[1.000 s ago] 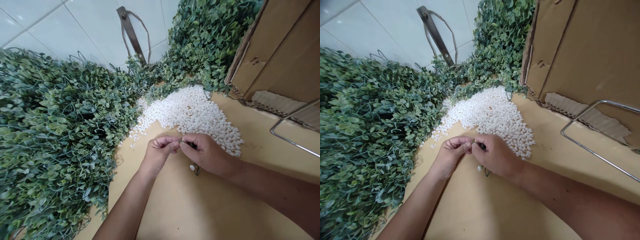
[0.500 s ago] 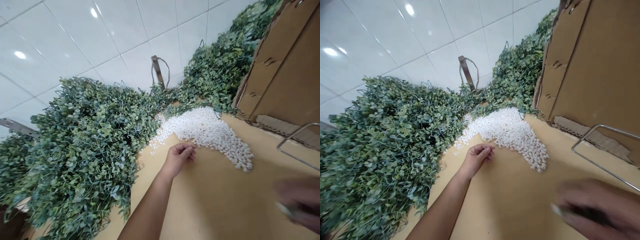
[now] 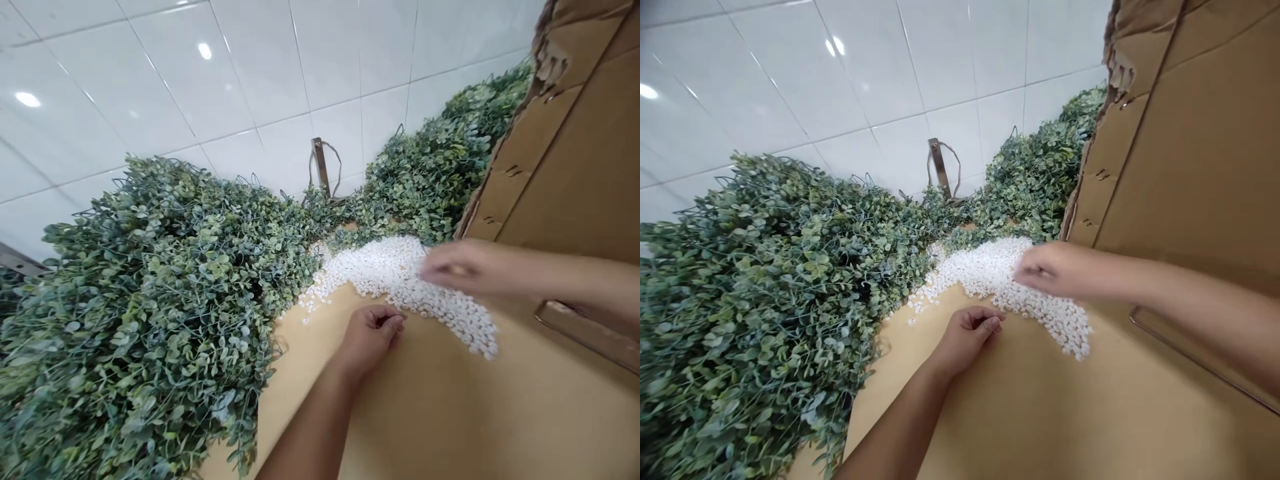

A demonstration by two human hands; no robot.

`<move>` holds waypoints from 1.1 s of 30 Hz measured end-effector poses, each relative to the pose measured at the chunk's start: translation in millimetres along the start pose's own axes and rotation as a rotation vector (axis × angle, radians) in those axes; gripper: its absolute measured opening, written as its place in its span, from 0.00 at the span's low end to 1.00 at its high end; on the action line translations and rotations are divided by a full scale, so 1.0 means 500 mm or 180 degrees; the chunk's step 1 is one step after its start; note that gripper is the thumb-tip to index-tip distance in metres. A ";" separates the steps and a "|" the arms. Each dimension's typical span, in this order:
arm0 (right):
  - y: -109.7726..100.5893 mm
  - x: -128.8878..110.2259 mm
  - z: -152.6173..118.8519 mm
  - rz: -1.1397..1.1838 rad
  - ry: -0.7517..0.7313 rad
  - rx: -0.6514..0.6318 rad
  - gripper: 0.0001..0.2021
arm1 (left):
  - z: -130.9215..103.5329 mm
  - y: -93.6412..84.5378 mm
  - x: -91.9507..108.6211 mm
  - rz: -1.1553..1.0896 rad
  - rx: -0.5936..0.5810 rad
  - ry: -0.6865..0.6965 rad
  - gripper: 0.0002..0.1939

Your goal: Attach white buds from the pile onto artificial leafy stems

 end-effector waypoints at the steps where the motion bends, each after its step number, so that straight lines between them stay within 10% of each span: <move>1: 0.019 -0.004 0.043 -0.0231 -0.0095 -0.0189 0.05 | 0.000 -0.001 -0.001 0.0038 -0.0021 0.0012 0.06; 10: 0.228 0.062 0.277 -0.1768 -0.0271 -0.0611 0.13 | 0.002 -0.009 -0.001 0.0387 -0.0160 0.0172 0.08; 21: 0.096 0.007 0.309 -0.0310 0.0211 0.0477 0.06 | 0.016 -0.005 -0.025 0.0025 -0.0254 0.0162 0.08; 33: 0.045 -0.046 0.162 0.2612 0.0484 0.0678 0.08 | 0.018 -0.022 0.012 -0.0957 0.0567 0.0210 0.30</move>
Point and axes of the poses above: each hand's wrist, its own z-axis towards the middle knuckle, its own y-axis out of the palm, x = y × z, the point moved 3 cm from there along z, towards the middle knuckle
